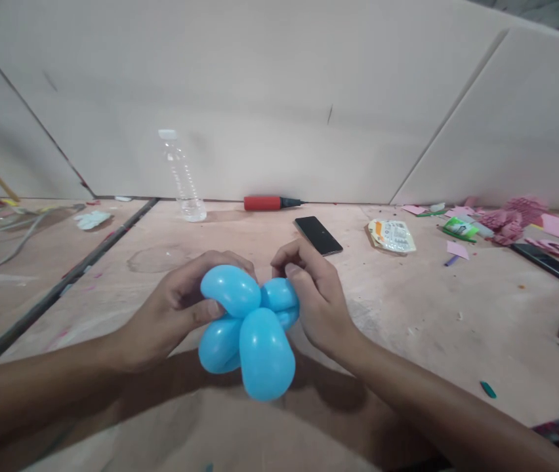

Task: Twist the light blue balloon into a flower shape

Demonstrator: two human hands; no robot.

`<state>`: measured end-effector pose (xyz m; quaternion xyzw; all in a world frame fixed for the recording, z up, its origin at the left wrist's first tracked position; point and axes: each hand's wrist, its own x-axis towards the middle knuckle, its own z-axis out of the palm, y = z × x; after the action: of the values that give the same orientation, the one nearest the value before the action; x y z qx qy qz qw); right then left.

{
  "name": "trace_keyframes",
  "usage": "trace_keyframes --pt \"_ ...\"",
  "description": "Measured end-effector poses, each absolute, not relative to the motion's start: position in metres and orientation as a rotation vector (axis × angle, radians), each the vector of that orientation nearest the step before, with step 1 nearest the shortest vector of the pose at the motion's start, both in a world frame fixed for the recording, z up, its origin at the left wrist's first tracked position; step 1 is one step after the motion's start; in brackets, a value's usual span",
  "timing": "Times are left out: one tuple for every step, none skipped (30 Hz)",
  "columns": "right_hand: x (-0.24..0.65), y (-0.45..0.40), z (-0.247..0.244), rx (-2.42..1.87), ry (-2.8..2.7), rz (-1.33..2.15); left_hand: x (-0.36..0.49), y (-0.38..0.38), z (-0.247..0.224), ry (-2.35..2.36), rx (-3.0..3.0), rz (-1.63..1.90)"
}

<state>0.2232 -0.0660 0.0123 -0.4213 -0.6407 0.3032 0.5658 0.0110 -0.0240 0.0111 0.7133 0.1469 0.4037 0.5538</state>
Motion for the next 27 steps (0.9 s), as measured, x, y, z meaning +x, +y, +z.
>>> trace_keyframes --pt "0.222 -0.067 0.012 -1.001 -1.504 0.718 0.010 -0.024 0.012 0.341 1.695 0.944" --pt "0.220 -0.067 0.012 -1.001 -1.504 0.735 0.010 -0.025 0.013 0.353 1.696 0.942" --pt "0.219 -0.068 0.011 -0.992 -1.505 0.756 0.010 -0.025 0.015 0.374 1.687 0.945" --pt "0.218 -0.069 0.010 -0.980 -1.513 0.773 0.011 -0.026 0.016 0.401 1.667 0.949" --pt "0.218 -0.070 0.009 -0.965 -1.528 0.778 0.011 -0.026 0.017 0.429 1.638 0.957" --pt "0.219 -0.070 0.009 -0.953 -1.559 0.763 0.012 -0.026 0.017 0.448 1.601 0.969" --pt "0.221 -0.071 0.008 -0.948 -1.606 0.729 0.013 -0.026 0.018 0.459 1.561 0.979" --pt "0.223 -0.070 0.009 -0.948 -1.664 0.684 0.014 -0.026 0.018 0.464 1.515 0.992" --pt "0.227 -0.069 0.009 -0.947 -1.727 0.639 0.015 -0.026 0.017 0.468 1.470 1.002" --pt "0.230 -0.068 0.011 -0.940 -1.795 0.595 0.016 -0.025 0.017 0.471 1.428 1.014" --pt "0.233 -0.066 0.012 -0.920 -1.865 0.547 0.016 -0.024 0.016 0.479 1.390 1.030" --pt "0.237 -0.064 0.014 -0.889 -1.935 0.499 0.016 -0.023 0.016 0.493 1.359 1.044" --pt "0.239 -0.062 0.015 -0.849 -1.996 0.448 0.016 -0.022 0.015 0.513 1.344 1.058" --pt "0.241 -0.060 0.017 -0.812 -2.049 0.398 0.015 -0.020 0.014 0.534 1.354 1.075" --pt "0.243 -0.058 0.018 -0.790 -2.086 0.355 0.014 -0.018 0.013 0.550 1.403 1.082" --pt "0.243 -0.057 0.020 -0.787 -2.104 0.326 0.013 -0.016 0.012 0.556 1.491 1.081" --pt "0.243 -0.056 0.020 -0.799 -2.108 0.318 0.011 -0.014 0.011 0.559 1.609 1.073" --pt "0.243 -0.056 0.021 -0.821 -2.104 0.332 0.009 -0.013 0.011 0.561 1.736 1.069" --pt "0.242 -0.057 0.021 -0.848 -2.089 0.368 0.007 -0.012 0.011 0.571 1.850 1.075" --pt "0.241 -0.059 0.021 -0.879 -2.055 0.425 0.006 -0.011 0.011 0.593 1.935 1.091" --pt "0.239 -0.061 0.021 -0.907 -2.002 0.497 0.006 -0.011 0.012 0.633 1.981 1.121" --pt "0.237 -0.064 0.020 -0.940 -1.932 0.577 0.006 -0.012 0.012 0.685 1.994 1.161" --pt "0.234 -0.066 0.019 -0.979 -1.852 0.650 0.007 -0.013 0.013 0.736 1.991 1.196" --pt "0.231 -0.069 0.019 -1.029 -1.776 0.704 0.009 -0.015 0.013 0.778 1.983 1.222" --pt "0.228 -0.071 0.018 -1.088 -1.714 0.742 0.010 -0.016 0.013 0.810 1.976 1.233" --pt "0.225 -0.073 0.017 -1.145 -1.673 0.771 0.012 -0.018 0.013 0.831 1.970 1.235" --pt "0.223 -0.074 0.016 -1.189 -1.648 0.797 0.014 -0.019 0.012 0.839 1.967 1.233"
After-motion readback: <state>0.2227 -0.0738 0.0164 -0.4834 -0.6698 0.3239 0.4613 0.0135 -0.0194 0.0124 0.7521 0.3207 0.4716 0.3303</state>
